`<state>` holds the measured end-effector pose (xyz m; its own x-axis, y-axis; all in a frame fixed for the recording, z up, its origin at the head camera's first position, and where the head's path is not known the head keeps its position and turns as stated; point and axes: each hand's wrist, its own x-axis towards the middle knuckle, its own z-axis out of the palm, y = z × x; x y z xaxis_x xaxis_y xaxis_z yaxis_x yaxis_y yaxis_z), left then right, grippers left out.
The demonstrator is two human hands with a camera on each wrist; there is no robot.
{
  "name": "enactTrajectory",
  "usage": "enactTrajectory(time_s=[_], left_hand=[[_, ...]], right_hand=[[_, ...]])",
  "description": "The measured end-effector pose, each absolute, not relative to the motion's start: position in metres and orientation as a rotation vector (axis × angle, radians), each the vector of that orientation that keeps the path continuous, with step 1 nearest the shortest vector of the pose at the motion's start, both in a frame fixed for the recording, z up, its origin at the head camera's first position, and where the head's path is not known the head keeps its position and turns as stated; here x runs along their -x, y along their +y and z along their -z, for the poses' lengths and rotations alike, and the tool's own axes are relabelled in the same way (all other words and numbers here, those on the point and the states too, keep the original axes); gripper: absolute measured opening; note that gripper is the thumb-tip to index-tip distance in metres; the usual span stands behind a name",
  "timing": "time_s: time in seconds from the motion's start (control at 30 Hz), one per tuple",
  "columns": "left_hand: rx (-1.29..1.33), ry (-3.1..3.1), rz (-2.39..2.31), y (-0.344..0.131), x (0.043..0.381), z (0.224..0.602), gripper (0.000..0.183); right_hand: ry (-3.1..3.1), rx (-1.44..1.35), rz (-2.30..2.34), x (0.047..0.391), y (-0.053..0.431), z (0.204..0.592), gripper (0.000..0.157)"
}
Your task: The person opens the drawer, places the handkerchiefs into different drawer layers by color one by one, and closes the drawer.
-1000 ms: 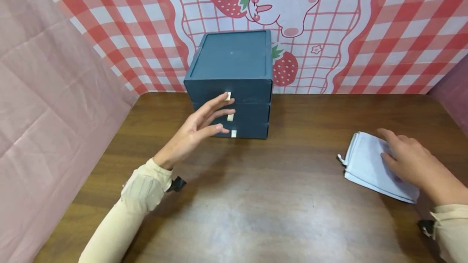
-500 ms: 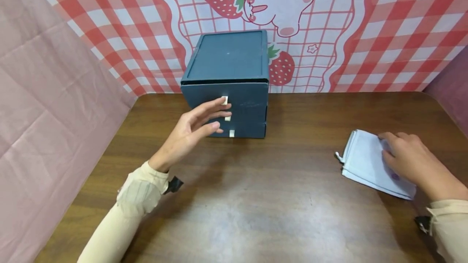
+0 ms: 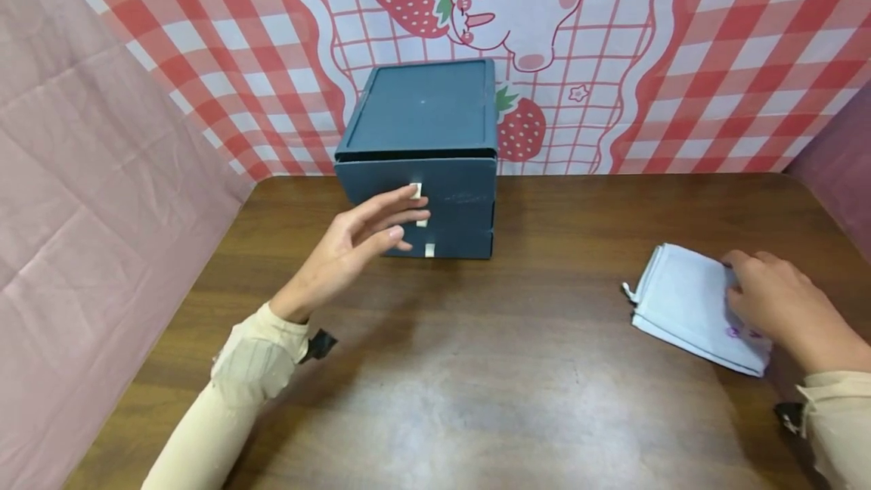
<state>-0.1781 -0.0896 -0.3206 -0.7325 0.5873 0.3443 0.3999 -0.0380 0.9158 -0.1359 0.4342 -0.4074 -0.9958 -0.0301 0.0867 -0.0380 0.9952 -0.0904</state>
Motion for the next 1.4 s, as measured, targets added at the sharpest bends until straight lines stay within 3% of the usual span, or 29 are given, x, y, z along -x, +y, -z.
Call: enactTrajectory(time_s=[1.4], left_hand=[[-1.060, 2.069, -1.804, -0.104, 0.131, 0.319, 0.060]], right_hand=[[-2.717, -0.308, -0.203, 0.132, 0.414, 0.386, 0.018]])
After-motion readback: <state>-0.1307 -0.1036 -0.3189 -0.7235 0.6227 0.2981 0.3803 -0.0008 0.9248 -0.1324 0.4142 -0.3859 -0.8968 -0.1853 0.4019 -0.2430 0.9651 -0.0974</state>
